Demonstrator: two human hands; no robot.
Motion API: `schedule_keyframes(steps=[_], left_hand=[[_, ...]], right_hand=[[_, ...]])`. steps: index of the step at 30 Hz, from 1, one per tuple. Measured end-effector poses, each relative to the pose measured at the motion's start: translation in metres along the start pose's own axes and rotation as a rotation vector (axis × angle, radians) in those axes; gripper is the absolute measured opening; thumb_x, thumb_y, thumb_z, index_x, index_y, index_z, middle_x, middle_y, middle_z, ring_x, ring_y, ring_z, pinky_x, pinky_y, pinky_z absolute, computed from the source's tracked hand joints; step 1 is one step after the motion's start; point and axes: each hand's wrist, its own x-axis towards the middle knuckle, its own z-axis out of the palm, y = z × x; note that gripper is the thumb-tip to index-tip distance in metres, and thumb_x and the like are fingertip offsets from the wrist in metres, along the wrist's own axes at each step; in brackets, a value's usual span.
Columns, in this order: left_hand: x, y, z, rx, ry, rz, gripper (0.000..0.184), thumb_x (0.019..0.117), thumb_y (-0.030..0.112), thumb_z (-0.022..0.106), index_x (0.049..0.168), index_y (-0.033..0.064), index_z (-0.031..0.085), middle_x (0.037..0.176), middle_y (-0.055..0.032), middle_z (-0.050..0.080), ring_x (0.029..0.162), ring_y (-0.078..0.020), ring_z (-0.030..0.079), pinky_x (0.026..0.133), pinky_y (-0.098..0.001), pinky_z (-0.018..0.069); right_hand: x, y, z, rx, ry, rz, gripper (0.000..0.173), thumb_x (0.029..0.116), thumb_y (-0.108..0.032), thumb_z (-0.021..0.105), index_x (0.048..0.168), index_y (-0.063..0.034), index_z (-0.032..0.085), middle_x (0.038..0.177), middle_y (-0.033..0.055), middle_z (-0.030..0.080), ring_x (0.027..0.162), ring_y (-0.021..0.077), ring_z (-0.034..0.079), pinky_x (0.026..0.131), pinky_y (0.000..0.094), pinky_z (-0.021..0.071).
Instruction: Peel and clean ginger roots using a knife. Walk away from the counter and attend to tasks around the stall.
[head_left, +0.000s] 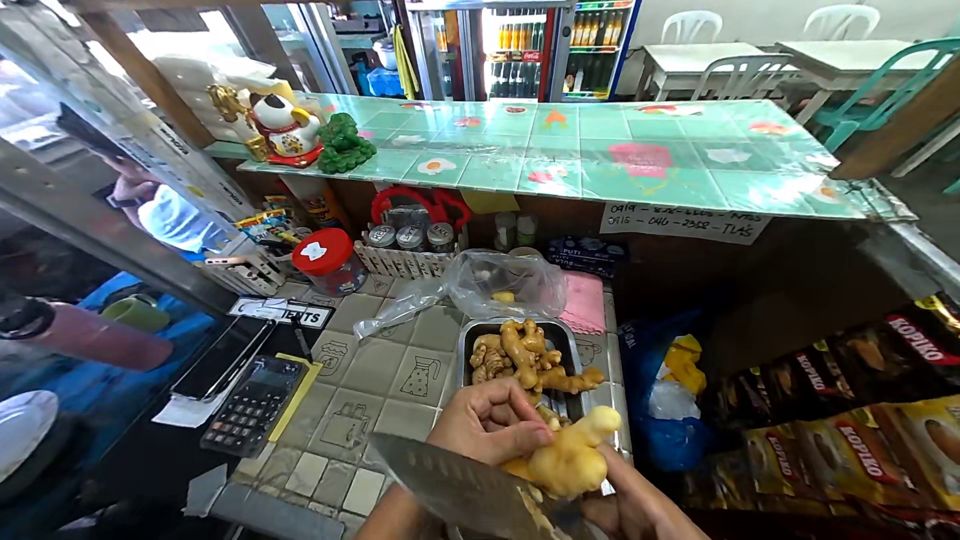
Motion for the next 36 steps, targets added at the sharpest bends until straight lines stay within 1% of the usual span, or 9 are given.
schedule_keyframes(steps=[5,11,16,20,23,26,28,31,36], left_hand=[[-0.003,-0.010,0.003,-0.018,0.109,-0.120,0.005,0.0946,0.017,0.070,0.096,0.0132,0.067,0.071,0.0088,0.069,0.064,0.0005,0.065,0.062,-0.0177,0.0534],[-0.010,-0.022,0.004,-0.026,0.216,-0.211,0.007,0.0949,0.017,0.070,0.096,0.0107,0.067,0.067,0.0069,0.067,0.060,-0.0016,0.063,0.060,-0.0194,0.0529],[-0.013,-0.036,0.004,0.062,0.339,-0.319,0.016,0.0956,0.026,0.069,0.093,0.0102,0.068,0.078,0.0027,0.067,0.072,-0.0062,0.065,0.068,-0.0248,0.0550],[-0.024,-0.055,0.011,-0.015,0.448,-0.310,0.015,0.0979,0.021,0.066,0.101,0.0062,0.068,0.088,0.0015,0.070,0.082,-0.0054,0.067,0.078,-0.0249,0.0570],[-0.034,-0.050,0.020,0.042,0.530,-0.400,0.025,0.0976,0.013,0.066,0.118,-0.0002,0.063,0.104,-0.0044,0.072,0.096,-0.0068,0.069,0.090,-0.0259,0.0566],[-0.042,-0.043,0.027,0.101,0.548,-0.442,0.035,0.0938,0.005,0.067,0.126,-0.0059,0.056,0.107,-0.0061,0.070,0.096,-0.0036,0.067,0.090,-0.0236,0.0554],[-0.051,-0.057,0.025,0.030,0.512,-0.299,0.033,0.0933,0.001,0.065,0.124,-0.0077,0.056,0.108,-0.0056,0.070,0.099,-0.0035,0.067,0.092,-0.0230,0.0553],[-0.052,-0.073,0.016,-0.048,0.388,-0.107,0.024,0.0981,0.007,0.061,0.119,-0.0049,0.062,0.111,-0.0066,0.071,0.104,-0.0101,0.067,0.096,-0.0294,0.0553],[-0.049,-0.058,0.017,-0.042,0.408,-0.217,0.020,0.0985,0.008,0.061,0.116,-0.0009,0.063,0.101,-0.0031,0.072,0.093,-0.0089,0.069,0.087,-0.0286,0.0586]], right_hand=[[0.005,0.003,0.001,0.049,0.083,-0.009,0.064,0.0999,-0.031,0.065,0.147,-0.0046,0.031,0.086,-0.0010,0.069,0.065,0.0023,0.059,0.058,0.0227,0.0497],[0.005,0.013,0.008,-0.011,0.163,0.016,0.050,0.1012,-0.029,0.064,0.138,-0.0061,0.039,0.071,-0.0010,0.059,0.056,0.0052,0.050,0.051,0.0244,0.0424],[0.007,0.026,0.013,-0.316,0.272,0.033,0.042,0.1012,-0.035,0.064,0.127,-0.0050,0.049,0.071,0.0036,0.062,0.056,0.0138,0.057,0.053,0.0353,0.0495],[0.008,0.039,0.013,-0.476,0.337,0.068,0.049,0.0982,-0.042,0.067,0.129,-0.0066,0.053,0.068,0.0029,0.056,0.054,0.0187,0.054,0.050,0.0422,0.0486],[0.007,0.047,0.019,-0.624,0.434,0.039,0.058,0.0956,-0.045,0.069,0.136,-0.0070,0.054,0.068,0.0032,0.057,0.053,0.0195,0.055,0.049,0.0431,0.0489],[0.008,0.052,0.019,-0.655,0.479,0.010,0.078,0.0923,-0.047,0.073,0.152,-0.0062,0.045,0.069,0.0028,0.060,0.054,0.0192,0.056,0.049,0.0430,0.0506],[0.009,0.050,0.015,-0.545,0.388,0.068,0.090,0.0924,-0.046,0.073,0.162,-0.0100,0.029,0.070,0.0019,0.060,0.056,0.0192,0.056,0.053,0.0438,0.0523],[0.010,0.048,0.010,-0.438,0.284,0.095,0.094,0.0931,-0.045,0.073,0.165,-0.0129,0.020,0.070,0.0011,0.059,0.057,0.0192,0.054,0.054,0.0440,0.0518],[0.012,0.040,0.006,-0.163,0.193,0.082,0.090,0.0962,-0.032,0.072,0.165,-0.0125,0.017,0.070,0.0004,0.059,0.056,0.0134,0.053,0.052,0.0339,0.0501]])
